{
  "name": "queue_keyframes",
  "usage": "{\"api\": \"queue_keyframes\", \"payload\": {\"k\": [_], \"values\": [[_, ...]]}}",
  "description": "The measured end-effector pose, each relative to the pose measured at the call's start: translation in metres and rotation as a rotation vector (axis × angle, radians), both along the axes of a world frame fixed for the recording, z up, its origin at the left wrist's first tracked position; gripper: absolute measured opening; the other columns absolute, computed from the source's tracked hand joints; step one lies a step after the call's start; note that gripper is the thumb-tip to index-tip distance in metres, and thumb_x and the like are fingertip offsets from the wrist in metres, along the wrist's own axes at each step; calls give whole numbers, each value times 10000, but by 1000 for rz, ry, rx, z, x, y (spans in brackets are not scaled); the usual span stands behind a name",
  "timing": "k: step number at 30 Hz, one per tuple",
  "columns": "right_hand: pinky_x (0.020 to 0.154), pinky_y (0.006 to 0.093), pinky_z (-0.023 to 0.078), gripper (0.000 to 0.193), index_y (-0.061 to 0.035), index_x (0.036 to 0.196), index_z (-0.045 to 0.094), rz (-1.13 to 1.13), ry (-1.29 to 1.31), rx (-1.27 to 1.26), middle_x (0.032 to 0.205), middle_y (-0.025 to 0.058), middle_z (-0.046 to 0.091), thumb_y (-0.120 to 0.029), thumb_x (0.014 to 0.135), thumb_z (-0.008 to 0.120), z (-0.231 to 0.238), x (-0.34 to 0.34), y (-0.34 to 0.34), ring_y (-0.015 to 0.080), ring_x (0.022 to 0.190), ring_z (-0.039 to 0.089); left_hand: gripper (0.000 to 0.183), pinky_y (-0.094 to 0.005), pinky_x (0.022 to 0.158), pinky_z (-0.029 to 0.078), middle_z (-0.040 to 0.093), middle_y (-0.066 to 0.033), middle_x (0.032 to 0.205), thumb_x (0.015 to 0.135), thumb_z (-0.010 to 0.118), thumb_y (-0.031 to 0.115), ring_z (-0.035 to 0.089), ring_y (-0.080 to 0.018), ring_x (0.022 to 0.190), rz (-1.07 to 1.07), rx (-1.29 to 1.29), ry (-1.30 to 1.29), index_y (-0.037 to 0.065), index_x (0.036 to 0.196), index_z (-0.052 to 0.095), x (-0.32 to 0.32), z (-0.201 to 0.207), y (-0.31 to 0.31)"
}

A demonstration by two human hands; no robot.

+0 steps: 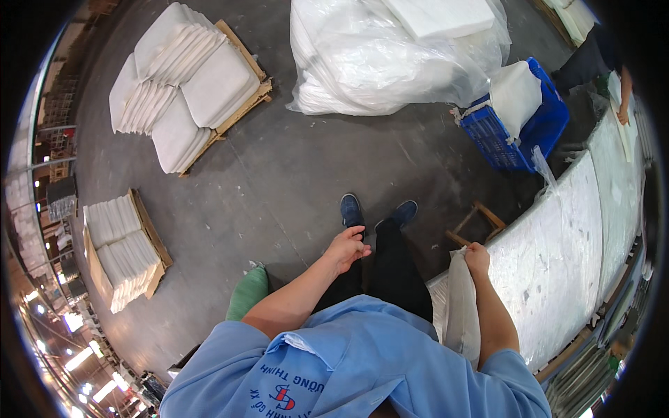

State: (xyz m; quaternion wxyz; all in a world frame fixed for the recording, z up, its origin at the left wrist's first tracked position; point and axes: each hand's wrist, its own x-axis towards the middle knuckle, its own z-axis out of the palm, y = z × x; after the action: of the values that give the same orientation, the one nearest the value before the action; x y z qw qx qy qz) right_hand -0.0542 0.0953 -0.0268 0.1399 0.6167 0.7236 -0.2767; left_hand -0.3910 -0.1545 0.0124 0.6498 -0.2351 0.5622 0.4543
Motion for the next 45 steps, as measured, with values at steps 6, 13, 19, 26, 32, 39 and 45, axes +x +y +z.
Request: {"api": "queue_keyframes", "payload": {"k": [6, 13, 19, 26, 32, 39, 45], "values": [[837, 509, 554, 208, -79, 943, 765, -27, 33, 0, 952, 231, 749, -181, 877, 596, -1, 0, -2, 431, 933, 719, 815, -461, 1073, 545, 349, -186, 1645, 873, 430, -208, 557, -373, 1362, -10, 52, -5, 105, 1620, 341, 4, 5, 1], [860, 519, 547, 283, -68, 978, 755, -114, 73, 72, 966, 226, 749, -236, 933, 532, -7, 8, -14, 445, 940, 713, 687, -484, 1062, 554, 481, -193, 1523, 895, 480, -150, 633, -371, 1274, 10, 59, -44, 55, 1547, 413, 23, 5, 13], [864, 539, 525, 292, -53, 934, 751, -82, 215, -8, 963, 235, 739, -226, 938, 515, -3, -12, -44, 454, 973, 697, 585, -464, 987, 584, 641, -180, 1309, 942, 543, -74, 708, -342, 1137, -95, 71, -111, 64, 1504, 457, 58, -6, 36], [809, 408, 502, 277, 9, 896, 720, -359, 388, -300, 816, 158, 708, -190, 906, 527, -23, -4, -30, 293, 848, 684, 661, -383, 1017, 536, 598, -152, 1429, 903, 556, -68, 681, -293, 1208, -734, 248, 174, 95, 1537, 468, 153, -22, 92], [708, 382, 483, 393, 5, 758, 669, -388, 385, -401, 703, 110, 654, -357, 907, 705, -20, -24, -19, 203, 715, 612, 651, -391, 1087, 473, 635, -177, 1399, 855, 524, -71, 646, -310, 1268, -853, 361, 416, 83, 1487, 544, 196, -72, 126], [538, 380, 394, 553, -15, 594, 545, -236, 304, -308, 545, 62, 511, -394, 897, 811, -14, -37, -10, 130, 552, 445, 213, -399, 819, 520, 736, -142, 954, 949, 632, 157, 694, -252, 927, -1045, 257, 460, 6, 1071, 721, 181, -71, 130], [570, 384, 424, 578, -4, 602, 538, -382, 384, -327, 554, 85, 533, -412, 933, 779, -3, -37, 15, 146, 550, 472, 228, -369, 736, 506, 678, -65, 841, 1007, 661, 266, 638, -179, 803, -907, 252, 394, 44, 966, 687, 163, -52, 121]]}}
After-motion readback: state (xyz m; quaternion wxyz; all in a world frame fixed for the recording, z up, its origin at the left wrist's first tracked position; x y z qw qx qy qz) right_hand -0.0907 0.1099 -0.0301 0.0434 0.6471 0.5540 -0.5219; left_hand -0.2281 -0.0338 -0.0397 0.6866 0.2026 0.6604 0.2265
